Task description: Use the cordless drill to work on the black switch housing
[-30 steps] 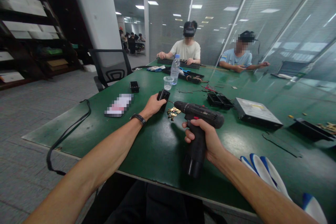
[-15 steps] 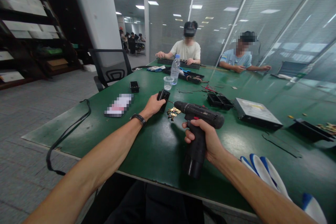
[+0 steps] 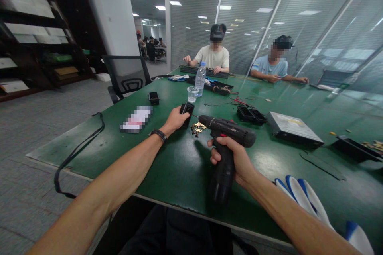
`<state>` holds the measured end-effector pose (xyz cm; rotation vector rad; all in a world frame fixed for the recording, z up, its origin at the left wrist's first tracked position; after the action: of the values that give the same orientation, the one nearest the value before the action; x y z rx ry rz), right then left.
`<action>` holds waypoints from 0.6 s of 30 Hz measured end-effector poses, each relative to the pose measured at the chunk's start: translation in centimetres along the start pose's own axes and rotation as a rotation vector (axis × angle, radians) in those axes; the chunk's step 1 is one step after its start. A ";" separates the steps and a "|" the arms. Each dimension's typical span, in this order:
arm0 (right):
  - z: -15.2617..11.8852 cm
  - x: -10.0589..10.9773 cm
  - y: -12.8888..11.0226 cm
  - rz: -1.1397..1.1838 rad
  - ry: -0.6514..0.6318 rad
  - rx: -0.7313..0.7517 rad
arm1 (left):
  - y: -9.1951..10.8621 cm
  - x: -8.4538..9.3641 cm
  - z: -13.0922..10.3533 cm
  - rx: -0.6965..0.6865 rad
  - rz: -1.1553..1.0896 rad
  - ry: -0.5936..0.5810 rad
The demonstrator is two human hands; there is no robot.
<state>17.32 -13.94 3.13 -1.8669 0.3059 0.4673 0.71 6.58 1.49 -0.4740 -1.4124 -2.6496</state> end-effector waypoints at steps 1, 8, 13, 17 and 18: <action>0.0 0.0 -0.1 0.016 0.008 -0.007 | 0.0 0.0 0.0 0.003 0.001 0.002; 0.1 0.0 -0.1 0.037 0.010 -0.024 | 0.2 -0.1 -0.1 0.019 -0.014 0.002; 0.2 0.2 0.2 -0.019 -0.015 0.021 | 0.3 0.0 -0.2 0.016 -0.001 0.002; 0.2 0.1 0.0 -0.018 -0.017 0.031 | 0.4 0.0 -0.2 0.008 0.010 -0.005; 0.1 0.1 -0.1 -0.008 -0.014 0.029 | 0.4 0.0 -0.2 0.010 0.012 -0.004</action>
<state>17.40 -13.80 3.12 -1.8353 0.2939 0.4677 0.71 6.25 1.72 -0.4858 -1.4188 -2.6323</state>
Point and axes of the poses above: each hand's wrist, its own z-axis towards the middle knuckle, its own x-axis out of the back of the hand, y = z × x, the point moved 6 cm from there along z, towards the middle knuckle, and after that the axes turned 10 degrees about -x, right-handed, at the moved point
